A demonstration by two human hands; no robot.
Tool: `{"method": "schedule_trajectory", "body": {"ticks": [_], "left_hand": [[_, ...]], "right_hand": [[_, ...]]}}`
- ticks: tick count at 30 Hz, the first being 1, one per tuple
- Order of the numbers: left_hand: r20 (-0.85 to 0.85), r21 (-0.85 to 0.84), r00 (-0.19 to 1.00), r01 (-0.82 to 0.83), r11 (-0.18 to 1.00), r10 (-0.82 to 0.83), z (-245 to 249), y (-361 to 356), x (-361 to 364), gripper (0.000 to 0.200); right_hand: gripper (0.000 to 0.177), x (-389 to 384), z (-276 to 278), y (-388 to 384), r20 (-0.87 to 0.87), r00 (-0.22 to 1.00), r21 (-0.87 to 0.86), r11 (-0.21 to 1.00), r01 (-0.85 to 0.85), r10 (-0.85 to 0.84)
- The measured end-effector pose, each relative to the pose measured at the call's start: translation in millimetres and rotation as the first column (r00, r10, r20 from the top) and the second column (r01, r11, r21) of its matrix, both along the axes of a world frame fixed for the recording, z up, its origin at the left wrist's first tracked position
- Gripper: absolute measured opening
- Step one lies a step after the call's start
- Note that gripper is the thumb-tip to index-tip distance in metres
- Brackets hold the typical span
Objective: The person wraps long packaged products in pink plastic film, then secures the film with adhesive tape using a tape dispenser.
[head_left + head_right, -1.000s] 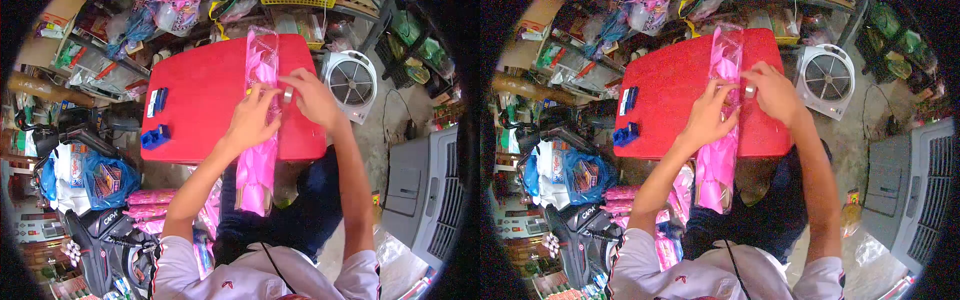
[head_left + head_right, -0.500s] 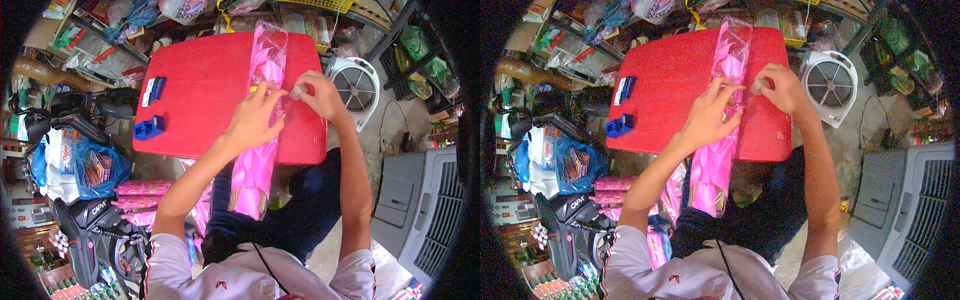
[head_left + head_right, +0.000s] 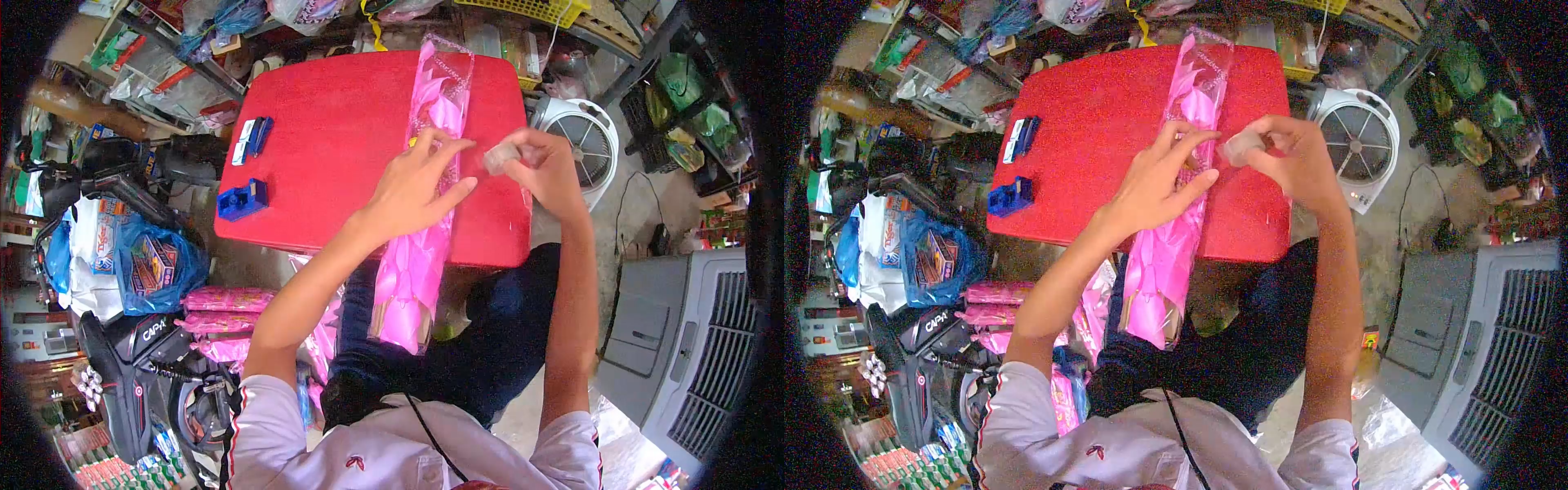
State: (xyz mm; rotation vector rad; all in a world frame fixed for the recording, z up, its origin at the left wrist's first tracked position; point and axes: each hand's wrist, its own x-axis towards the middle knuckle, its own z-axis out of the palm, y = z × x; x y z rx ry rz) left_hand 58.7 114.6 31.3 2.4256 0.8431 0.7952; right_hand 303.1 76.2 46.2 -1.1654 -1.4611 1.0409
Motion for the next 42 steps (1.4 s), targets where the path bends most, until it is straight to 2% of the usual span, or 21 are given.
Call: {"method": "schedule_trajectory", "body": {"ticks": [1, 4, 7, 10, 13, 19, 22, 25, 28, 31, 40, 42], "left_hand": [[0.004, -0.005, 1.000, 0.008, 1.000, -0.008, 2, -1, -1, 0.047], [0.037, -0.019, 0.999, 0.037, 0.999, -0.037, -1, 2, -3, 0.039], [0.024, -0.069, 0.998, 0.057, 0.996, -0.055, 1, 5, -6, 0.032], [0.005, -0.048, 0.999, 0.043, 0.998, -0.043, -5, 8, -7, 0.032], [0.069, -0.071, 0.997, 0.044, 0.996, -0.039, -2, 5, -5, 0.028], [0.042, -0.066, 0.998, 0.046, 0.997, -0.044, -5, 7, -6, 0.022], [0.052, -0.027, 0.998, 0.048, 0.998, -0.046, -5, 7, -6, 0.021], [0.063, -0.057, 0.997, 0.048, 0.997, -0.044, -8, 8, -6, 0.022], [0.084, -0.086, 0.996, 0.048, 0.995, -0.041, -6, 6, -5, 0.024], [0.064, -0.042, 0.998, 0.013, 0.999, -0.010, -5, 4, -3, 0.025], [0.084, -0.066, 0.996, 0.011, 0.998, -0.006, -8, 5, -1, 0.021], [0.095, -0.075, 0.995, 0.017, 0.997, -0.010, -9, 6, -1, 0.019]], "right_hand": [[0.016, -3, -2, 1, -0.077, 0.996, -0.028, 0.999, -0.040, 0.037], [0.018, -4, -13, 7, -0.104, 0.991, 0.011, 0.997, -0.081, 0.082], [0.021, -9, -12, 6, -0.052, 0.997, -0.054, 0.997, -0.057, 0.055], [0.021, -4, -21, 10, -0.031, 0.996, -0.052, 0.995, -0.082, 0.080], [0.021, -4, -25, 12, -0.039, 0.994, -0.033, 0.994, -0.103, 0.102], [0.018, -9, -29, 13, -0.053, 0.996, -0.028, 0.997, -0.070, 0.069], [0.018, -5, -33, 14, -0.026, 0.998, -0.040, 0.997, -0.062, 0.061], [0.018, -8, -30, 13, -0.063, 0.996, -0.056, 0.996, -0.074, 0.071], [0.017, -7, -32, 14, -0.024, 0.997, -0.024, 0.997, -0.076, 0.075], [0.017, -9, -29, 13, -0.034, 0.996, -0.022, 0.997, -0.079, 0.078], [0.020, -7, -25, 11, 0.077, 0.994, -0.050, 0.996, -0.071, 0.075], [0.020, -8, -22, 9, 0.026, 0.997, -0.067, 0.995, -0.076, 0.078]]}}
